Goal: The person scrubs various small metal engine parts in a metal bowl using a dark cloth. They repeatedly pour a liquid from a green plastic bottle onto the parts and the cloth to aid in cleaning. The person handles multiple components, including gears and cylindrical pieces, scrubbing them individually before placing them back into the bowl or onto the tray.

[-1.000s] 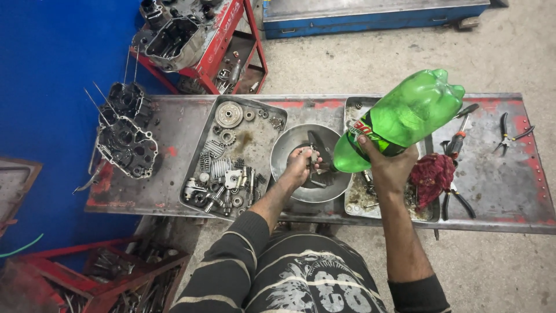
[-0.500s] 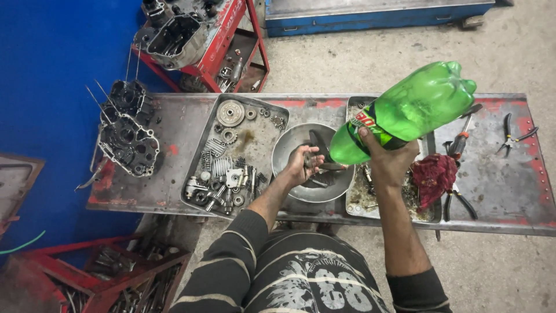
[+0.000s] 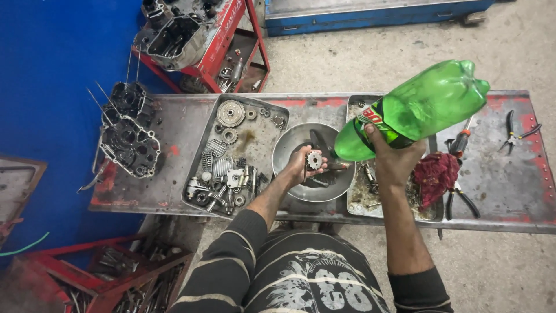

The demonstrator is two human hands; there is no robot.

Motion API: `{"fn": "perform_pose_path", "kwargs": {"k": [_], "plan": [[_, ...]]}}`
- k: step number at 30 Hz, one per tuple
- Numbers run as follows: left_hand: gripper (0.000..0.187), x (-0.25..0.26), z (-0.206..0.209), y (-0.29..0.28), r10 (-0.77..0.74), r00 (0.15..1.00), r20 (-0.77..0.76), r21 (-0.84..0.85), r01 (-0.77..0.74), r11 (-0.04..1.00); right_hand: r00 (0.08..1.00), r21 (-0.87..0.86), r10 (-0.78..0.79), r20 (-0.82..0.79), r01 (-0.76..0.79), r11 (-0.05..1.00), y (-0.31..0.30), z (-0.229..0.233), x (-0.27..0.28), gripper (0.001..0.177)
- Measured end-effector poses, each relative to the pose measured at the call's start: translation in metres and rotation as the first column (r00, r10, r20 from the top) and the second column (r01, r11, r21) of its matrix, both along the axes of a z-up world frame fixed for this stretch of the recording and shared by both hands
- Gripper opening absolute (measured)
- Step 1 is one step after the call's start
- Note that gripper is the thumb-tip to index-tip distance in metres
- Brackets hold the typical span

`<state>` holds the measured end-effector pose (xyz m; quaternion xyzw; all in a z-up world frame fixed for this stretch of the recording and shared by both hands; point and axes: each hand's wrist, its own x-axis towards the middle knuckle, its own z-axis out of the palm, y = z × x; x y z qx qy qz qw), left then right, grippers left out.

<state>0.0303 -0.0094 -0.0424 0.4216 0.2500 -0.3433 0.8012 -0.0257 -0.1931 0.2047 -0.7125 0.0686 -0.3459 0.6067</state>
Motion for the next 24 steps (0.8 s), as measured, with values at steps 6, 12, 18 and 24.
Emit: {"fn": "perform_pose_path", "kwargs": {"k": [6, 12, 18, 24], "plan": [[0.029, 0.011, -0.04, -0.006, -0.199, 0.964, 0.178, 0.327, 0.133, 0.936, 0.999, 0.064, -0.025, 0.024, 0.023, 0.998, -0.008, -0.028, 0.006, 0.063], [0.027, 0.012, -0.011, -0.021, -0.378, 0.902, 0.207, 0.651, 0.161, 0.742, 0.945, 0.63, -0.035, -0.324, 0.243, 0.738, -0.029, -0.077, 0.038, 0.058], [0.046, 0.016, 0.046, 0.011, -0.693, 0.699, 0.176, 0.952, 0.058, 0.301, 0.823, 0.891, 0.404, -0.4, 0.244, 0.383, -0.018, -0.074, 0.061, 0.079], [0.033, -0.002, 0.155, 0.014, -0.727, 0.663, 0.178, 0.975, -0.019, 0.222, 0.69, 0.891, 0.599, -0.406, 0.154, 0.426, -0.004, -0.116, 0.117, 0.072]]}}
